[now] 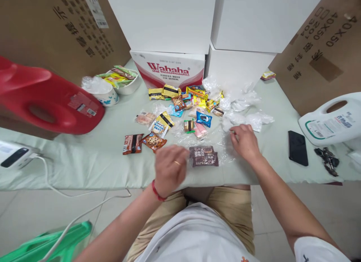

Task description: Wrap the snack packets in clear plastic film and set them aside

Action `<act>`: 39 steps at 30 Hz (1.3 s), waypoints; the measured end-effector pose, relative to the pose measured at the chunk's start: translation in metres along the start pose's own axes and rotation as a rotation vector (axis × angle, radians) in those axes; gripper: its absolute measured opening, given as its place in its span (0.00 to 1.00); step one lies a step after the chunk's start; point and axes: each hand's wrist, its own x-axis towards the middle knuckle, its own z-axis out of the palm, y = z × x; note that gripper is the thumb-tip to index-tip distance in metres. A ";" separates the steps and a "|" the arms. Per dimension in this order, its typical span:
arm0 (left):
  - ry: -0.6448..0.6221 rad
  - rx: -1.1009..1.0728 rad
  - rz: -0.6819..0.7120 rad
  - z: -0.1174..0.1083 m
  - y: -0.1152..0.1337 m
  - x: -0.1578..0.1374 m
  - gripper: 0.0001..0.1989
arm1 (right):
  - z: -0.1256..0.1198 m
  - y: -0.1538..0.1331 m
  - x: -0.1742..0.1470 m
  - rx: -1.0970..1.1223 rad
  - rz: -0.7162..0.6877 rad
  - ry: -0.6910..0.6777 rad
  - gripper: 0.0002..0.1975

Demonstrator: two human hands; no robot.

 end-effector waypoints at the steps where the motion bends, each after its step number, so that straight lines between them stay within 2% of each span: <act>1: -0.094 -0.032 0.092 0.004 0.008 -0.003 0.16 | 0.004 -0.010 0.009 0.024 -0.067 -0.023 0.15; 3: -0.262 -0.044 0.139 0.020 0.018 -0.008 0.17 | 0.014 -0.028 0.027 0.042 -0.123 -0.145 0.20; 5: -0.372 -0.029 0.098 0.037 0.020 -0.009 0.18 | 0.023 -0.040 0.043 0.020 -0.090 -0.289 0.23; 7: -0.439 -0.021 0.061 0.049 0.018 -0.010 0.18 | 0.024 -0.047 0.053 0.000 -0.040 -0.377 0.16; 9: -0.478 -0.023 0.038 0.053 0.016 -0.009 0.17 | 0.016 -0.050 0.052 0.019 -0.061 -0.376 0.07; 12: -0.494 -0.049 0.016 0.051 0.016 -0.008 0.17 | -0.002 -0.053 0.031 0.091 -0.265 -0.337 0.08; 14: -0.494 -0.082 -0.002 0.049 0.015 -0.009 0.19 | -0.008 -0.054 0.008 0.107 -0.435 -0.376 0.09; 16: -0.482 -0.156 -0.008 0.046 0.011 -0.014 0.19 | -0.006 -0.053 -0.018 0.093 -0.555 -0.446 0.09; 18: -0.415 -0.269 -0.021 0.043 0.003 -0.021 0.17 | 0.001 -0.052 -0.040 0.077 -0.615 -0.499 0.10; 20: -0.254 -0.330 -0.130 0.038 -0.007 -0.027 0.14 | 0.008 -0.051 -0.054 0.075 -0.624 -0.524 0.10; 23: 0.020 -0.233 -0.515 0.036 -0.023 -0.027 0.10 | 0.012 -0.054 -0.062 0.095 -0.633 -0.562 0.10; 25: 0.036 -0.146 -0.719 0.040 -0.030 -0.020 0.14 | 0.011 -0.057 -0.061 0.111 -0.640 -0.581 0.10; 27: -0.094 -0.073 -0.791 0.045 -0.032 -0.010 0.19 | 0.010 -0.058 -0.059 0.121 -0.633 -0.588 0.11; 30: -0.309 0.011 -0.749 0.049 -0.027 -0.003 0.18 | 0.009 -0.052 -0.056 0.156 -0.608 -0.573 0.12; 32: -0.357 -0.002 -0.694 0.045 -0.021 -0.003 0.14 | 0.009 -0.045 -0.056 0.199 -0.578 -0.550 0.13; 36: -0.256 -0.103 -0.592 0.034 0.002 -0.003 0.06 | 0.016 -0.036 -0.059 0.280 -0.523 -0.489 0.13; 39: -0.245 -0.073 -0.483 0.040 0.032 0.001 0.06 | 0.025 -0.041 -0.062 0.315 -0.489 -0.443 0.13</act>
